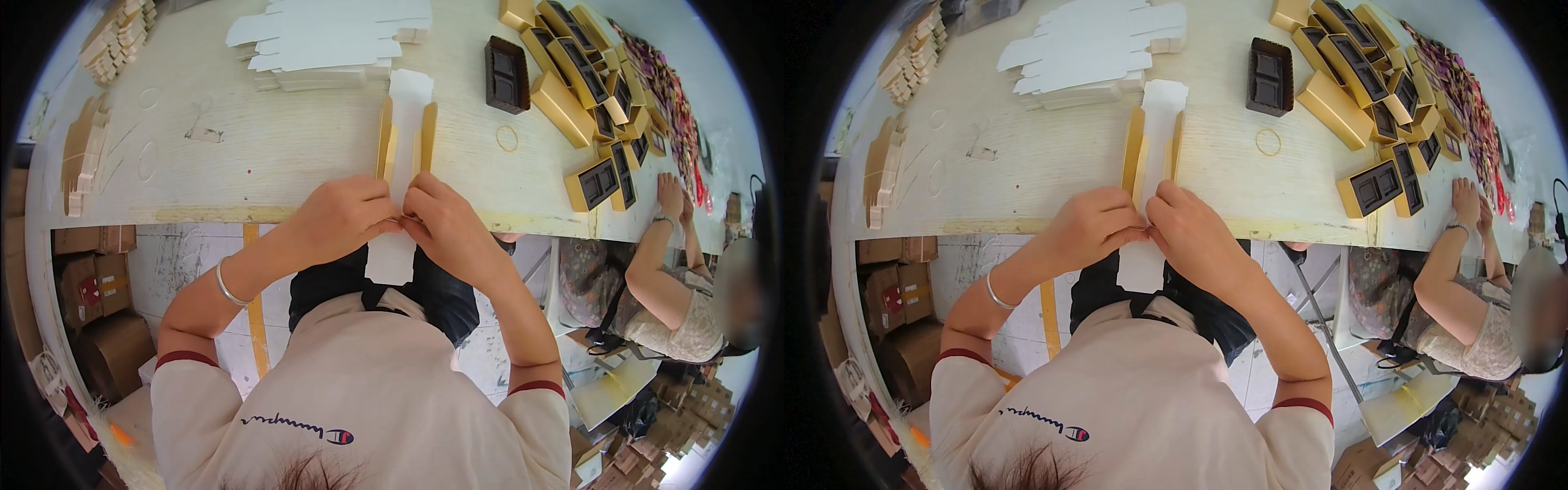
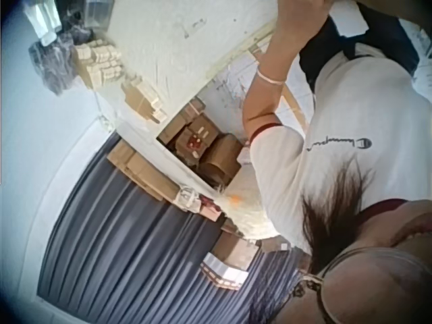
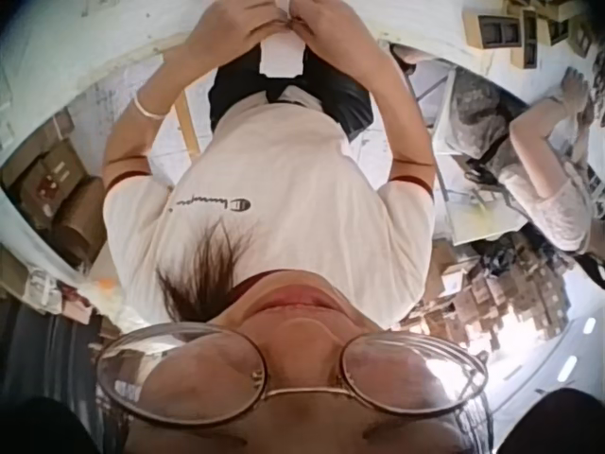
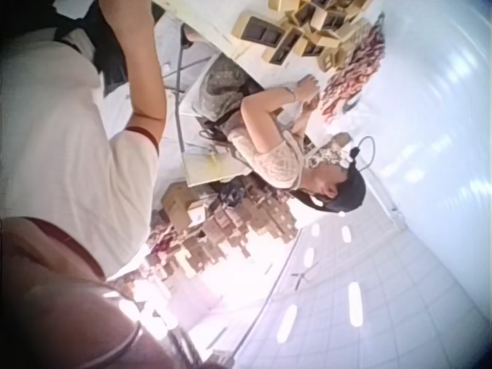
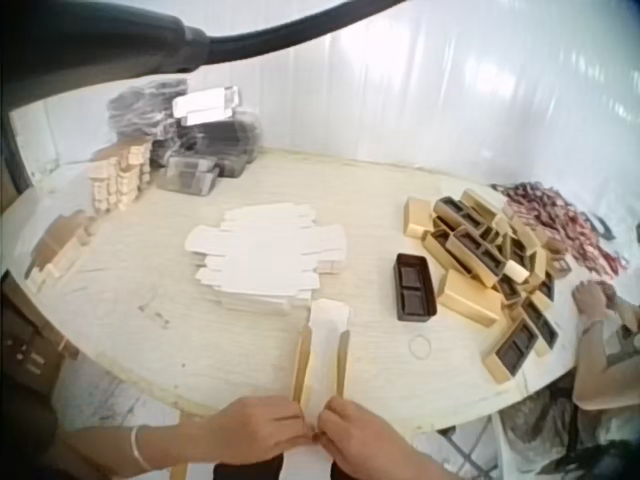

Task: The person folds flat cardboard pieces into small rectangular boxes and inserts black plastic trays into them. They repeat this process multiple times, stacking the finished boxes on the table.

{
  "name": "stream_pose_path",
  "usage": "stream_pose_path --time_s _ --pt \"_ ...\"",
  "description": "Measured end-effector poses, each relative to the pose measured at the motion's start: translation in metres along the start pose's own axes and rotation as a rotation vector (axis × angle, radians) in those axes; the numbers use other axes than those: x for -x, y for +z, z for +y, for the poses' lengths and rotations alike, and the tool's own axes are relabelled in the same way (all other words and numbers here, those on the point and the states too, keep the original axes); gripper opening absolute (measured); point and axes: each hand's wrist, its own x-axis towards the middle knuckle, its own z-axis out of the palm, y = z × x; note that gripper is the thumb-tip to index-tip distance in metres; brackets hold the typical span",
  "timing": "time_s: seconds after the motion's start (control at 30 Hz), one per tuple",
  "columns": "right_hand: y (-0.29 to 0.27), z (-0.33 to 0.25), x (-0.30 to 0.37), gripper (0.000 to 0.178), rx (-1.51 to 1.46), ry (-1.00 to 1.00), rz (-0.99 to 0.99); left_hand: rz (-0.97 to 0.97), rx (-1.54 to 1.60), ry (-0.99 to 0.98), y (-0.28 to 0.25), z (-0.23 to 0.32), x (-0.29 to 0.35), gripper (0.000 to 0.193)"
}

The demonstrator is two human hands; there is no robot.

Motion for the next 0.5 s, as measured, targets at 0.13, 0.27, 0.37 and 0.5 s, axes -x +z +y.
stream_pose_path --time_s 0.13,0.27,0.37,0.5 --pt "-0.002 -0.001 0.001 0.014 -0.039 0.000 -0.028 0.026 0.114 -0.187 0.001 0.010 -0.003 0.018" --pt "-0.009 -0.007 0.004 0.030 -0.230 0.088 -0.028 0.070 -0.014 -0.155 0.007 0.017 -0.003 0.018" --pt "-0.015 -0.010 0.017 0.049 -0.316 0.104 0.006 0.089 -0.035 -0.140 0.011 0.014 0.000 0.011" --pt "-0.005 -0.005 0.038 0.059 0.157 -0.151 0.067 0.074 0.083 -0.205 0.009 0.012 -0.002 0.010"
